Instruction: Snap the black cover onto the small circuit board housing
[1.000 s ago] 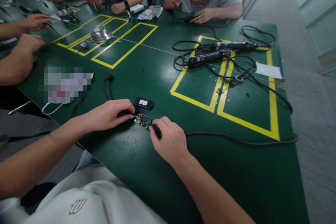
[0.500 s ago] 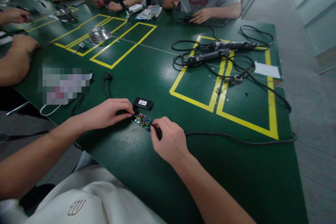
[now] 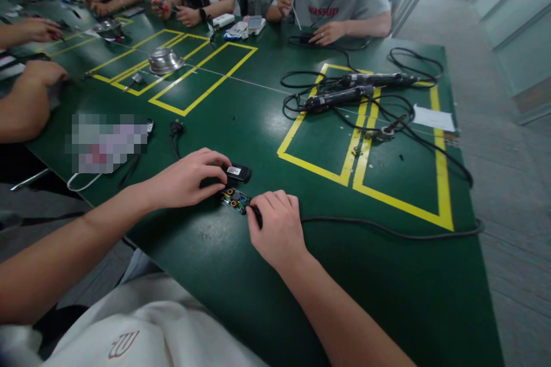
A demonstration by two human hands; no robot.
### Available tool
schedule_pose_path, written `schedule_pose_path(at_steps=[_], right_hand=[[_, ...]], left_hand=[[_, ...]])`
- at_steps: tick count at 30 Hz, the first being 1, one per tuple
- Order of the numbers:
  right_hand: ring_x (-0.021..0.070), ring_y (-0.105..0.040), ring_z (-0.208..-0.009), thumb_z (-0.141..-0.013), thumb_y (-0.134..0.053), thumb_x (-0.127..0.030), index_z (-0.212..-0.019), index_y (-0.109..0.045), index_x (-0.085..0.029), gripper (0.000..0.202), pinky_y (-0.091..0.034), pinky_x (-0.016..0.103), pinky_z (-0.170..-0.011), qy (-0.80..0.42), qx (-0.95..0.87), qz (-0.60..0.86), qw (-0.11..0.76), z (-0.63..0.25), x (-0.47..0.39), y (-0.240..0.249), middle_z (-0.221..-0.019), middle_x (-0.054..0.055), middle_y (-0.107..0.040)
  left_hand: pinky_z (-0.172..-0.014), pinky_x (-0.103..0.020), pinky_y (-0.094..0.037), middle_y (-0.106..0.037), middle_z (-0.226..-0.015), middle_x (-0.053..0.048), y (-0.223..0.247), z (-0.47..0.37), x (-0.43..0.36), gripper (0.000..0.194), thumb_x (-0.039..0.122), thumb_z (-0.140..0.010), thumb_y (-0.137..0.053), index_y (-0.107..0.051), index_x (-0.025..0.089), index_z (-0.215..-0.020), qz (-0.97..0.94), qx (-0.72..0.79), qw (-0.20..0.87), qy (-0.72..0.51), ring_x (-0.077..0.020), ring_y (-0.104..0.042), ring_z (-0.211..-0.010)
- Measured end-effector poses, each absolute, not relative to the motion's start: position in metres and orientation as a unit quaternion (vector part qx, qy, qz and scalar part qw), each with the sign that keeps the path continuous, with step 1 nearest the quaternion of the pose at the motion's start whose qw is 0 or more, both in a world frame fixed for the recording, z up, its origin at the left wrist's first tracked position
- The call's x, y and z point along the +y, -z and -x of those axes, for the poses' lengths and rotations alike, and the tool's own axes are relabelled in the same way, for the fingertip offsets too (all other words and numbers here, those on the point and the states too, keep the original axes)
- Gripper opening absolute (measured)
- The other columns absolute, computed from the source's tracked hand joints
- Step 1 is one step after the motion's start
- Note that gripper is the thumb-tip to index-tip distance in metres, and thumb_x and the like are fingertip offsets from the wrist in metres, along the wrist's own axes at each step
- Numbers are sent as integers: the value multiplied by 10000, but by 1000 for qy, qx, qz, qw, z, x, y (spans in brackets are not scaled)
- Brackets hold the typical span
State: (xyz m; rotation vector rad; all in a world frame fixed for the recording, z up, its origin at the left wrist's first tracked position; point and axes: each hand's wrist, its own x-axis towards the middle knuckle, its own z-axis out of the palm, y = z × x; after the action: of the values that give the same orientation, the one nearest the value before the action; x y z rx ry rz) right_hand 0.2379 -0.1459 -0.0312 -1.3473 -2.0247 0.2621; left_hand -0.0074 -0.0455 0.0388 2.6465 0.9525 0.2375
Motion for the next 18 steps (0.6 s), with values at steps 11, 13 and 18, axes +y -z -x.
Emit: schedule_pose_path(at_steps=[11, 13, 18], right_hand=[[281, -646, -922, -931, -596, -215, -1099, -610, -214, 170, -441, 434, -828, -133, -757, 534, 354, -235, -147, 28, -977, 90, -701], [279, -638, -911, -937, -601, -239, -1140, -595, -211, 204, -443, 432, -818, -137, -754, 536, 354, -235, -148, 27, -977, 87, -687], [267, -623, -905, -921, -619, -247, -1236, -569, -196, 323, -448, 429, -814, -155, -755, 531, 351, -235, -151, 21, -1021, 86, -673]], left_hand=[[-1098, -466, -548, -750, -1297, -107, -8, -2, -39, 357, 345, -1027, -731, -755, 241, -1368, -867, 388, 258, -175, -274, -688, -1190], [-1099, -436, -548, -738, -1321, -100, -14, 1, -50, 365, 346, -1023, -750, -756, 254, -1376, -864, 361, 299, -184, -265, -680, -1218], [-1093, -394, -539, -746, -1308, -71, -23, 2, -69, 355, 258, -988, -799, -771, 283, -1341, -878, 326, 327, -125, -251, -658, -1225]])
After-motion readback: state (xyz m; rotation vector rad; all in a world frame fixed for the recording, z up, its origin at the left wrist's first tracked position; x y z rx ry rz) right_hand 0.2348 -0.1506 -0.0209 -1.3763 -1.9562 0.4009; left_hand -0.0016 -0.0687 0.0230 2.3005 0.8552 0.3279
